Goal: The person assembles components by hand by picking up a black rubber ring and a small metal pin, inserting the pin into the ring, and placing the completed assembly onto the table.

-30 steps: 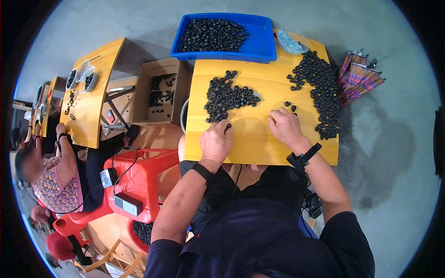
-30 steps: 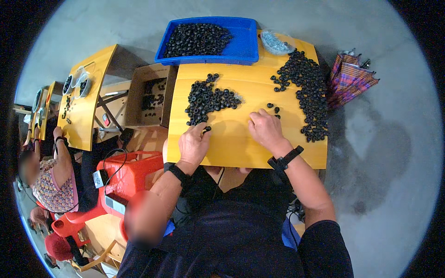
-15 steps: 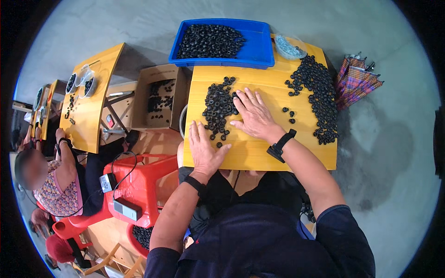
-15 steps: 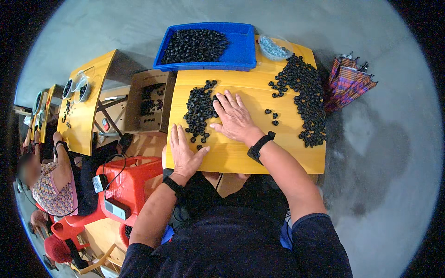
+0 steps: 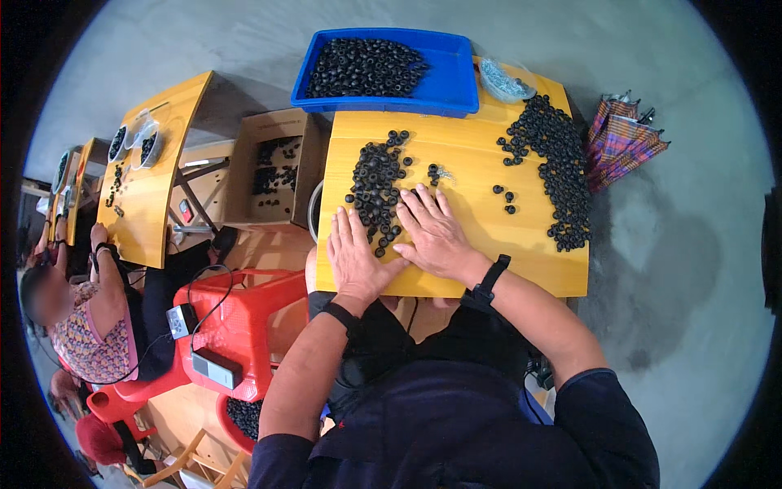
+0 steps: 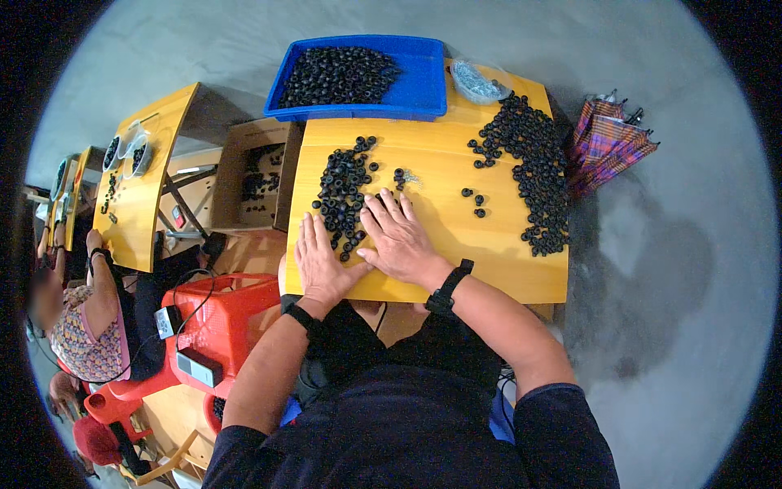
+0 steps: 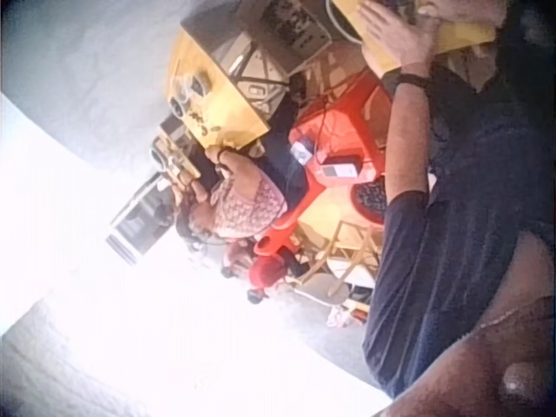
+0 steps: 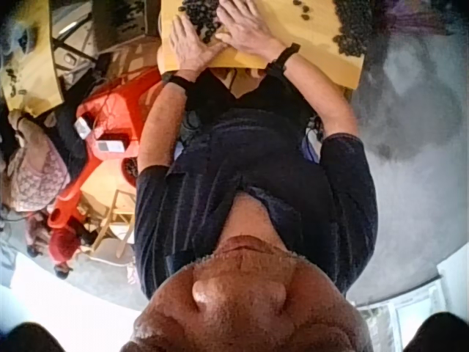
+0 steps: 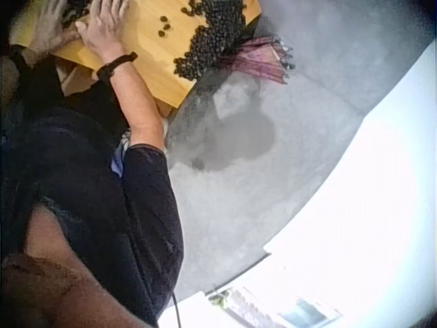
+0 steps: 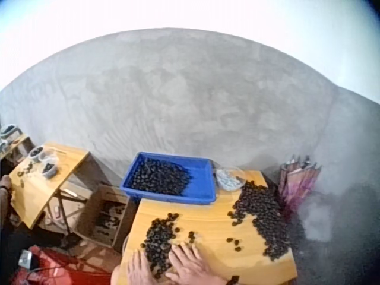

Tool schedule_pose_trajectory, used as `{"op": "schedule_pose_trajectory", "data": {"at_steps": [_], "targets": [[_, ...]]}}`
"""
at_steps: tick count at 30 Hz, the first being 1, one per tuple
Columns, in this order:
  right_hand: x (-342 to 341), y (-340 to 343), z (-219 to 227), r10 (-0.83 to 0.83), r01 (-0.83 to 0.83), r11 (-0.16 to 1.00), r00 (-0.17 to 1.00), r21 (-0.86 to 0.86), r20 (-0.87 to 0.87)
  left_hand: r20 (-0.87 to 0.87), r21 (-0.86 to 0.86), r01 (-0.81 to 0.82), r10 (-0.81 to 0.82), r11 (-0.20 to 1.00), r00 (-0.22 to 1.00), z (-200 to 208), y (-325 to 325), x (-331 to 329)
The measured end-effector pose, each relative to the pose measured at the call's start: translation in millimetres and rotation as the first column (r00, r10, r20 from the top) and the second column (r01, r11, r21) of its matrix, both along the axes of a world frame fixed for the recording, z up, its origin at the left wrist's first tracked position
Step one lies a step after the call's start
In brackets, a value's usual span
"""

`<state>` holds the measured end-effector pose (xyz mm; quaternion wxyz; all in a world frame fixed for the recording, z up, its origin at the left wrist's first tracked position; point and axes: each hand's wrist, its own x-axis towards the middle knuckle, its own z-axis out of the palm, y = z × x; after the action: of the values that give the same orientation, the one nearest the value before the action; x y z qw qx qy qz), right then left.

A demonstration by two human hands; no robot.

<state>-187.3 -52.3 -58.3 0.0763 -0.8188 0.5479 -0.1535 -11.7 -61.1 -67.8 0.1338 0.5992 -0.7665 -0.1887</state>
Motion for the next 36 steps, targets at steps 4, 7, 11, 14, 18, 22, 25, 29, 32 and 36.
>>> {"op": "schedule_pose_trajectory", "data": {"at_steps": [4, 7, 11, 14, 18, 22, 25, 29, 32, 36], "targets": [[1, 4, 2, 0.004, -0.004, 1.0, 1.0, -0.008, 0.0, 0.026, -0.009, -0.007, 0.007, 1.0, 1.0, 1, 0, -1], [-1, 8, 4, 0.032, -0.032, 0.999, 0.999, 0.012, -0.017, 0.015, -0.026, -0.005, 0.005, 1.0, 1.0, -1, 0, -1], [-2, 12, 3, 0.028, -0.028, 0.999, 0.999, -0.026, 0.015, 0.016, -0.039, -0.003, 0.004, 0.999, 1.0, -1, 0, 0], [-4, 15, 2, 0.044, -0.044, 0.999, 0.999, -0.008, 0.004, 0.021, -0.036, 0.0, 0.001, 0.999, 1.0, -1, 0, 0], [-11, 19, 0, 0.07, -0.068, 0.995, 0.997, -0.075, 0.032, 0.03, -0.025, 0.002, -0.001, 1.0, 1.0, -1, 2, 0], [-22, 28, 1, 0.003, 0.004, 0.993, 0.998, -0.116, 0.067, 0.002, -0.052, 0.013, -0.013, 0.999, 1.0, -1, 2, 2], [-36, 33, 0, -0.138, 0.164, 0.973, 0.978, -0.164, 0.159, 0.028, -0.046, 0.012, -0.01, 0.999, 1.0, -1, 2, 2], [-53, 29, -9, -0.246, 0.307, 0.934, 0.922, -0.181, 0.298, 0.028, -0.057, 0.009, -0.007, 0.998, 1.0, 0, 1, 0], [-58, 16, -2, -0.339, 0.35, 0.937, 0.899, 0.011, 0.277, 0.027, -0.054, 0.001, 0.001, 0.999, 1.0, -2, 0, 1], [-60, 5, 5, -0.283, 0.29, 0.957, 0.927, 0.007, 0.248, 0.025, -0.068, 0.0, 0.001, 0.998, 1.0, -4, 1, 1]]}}
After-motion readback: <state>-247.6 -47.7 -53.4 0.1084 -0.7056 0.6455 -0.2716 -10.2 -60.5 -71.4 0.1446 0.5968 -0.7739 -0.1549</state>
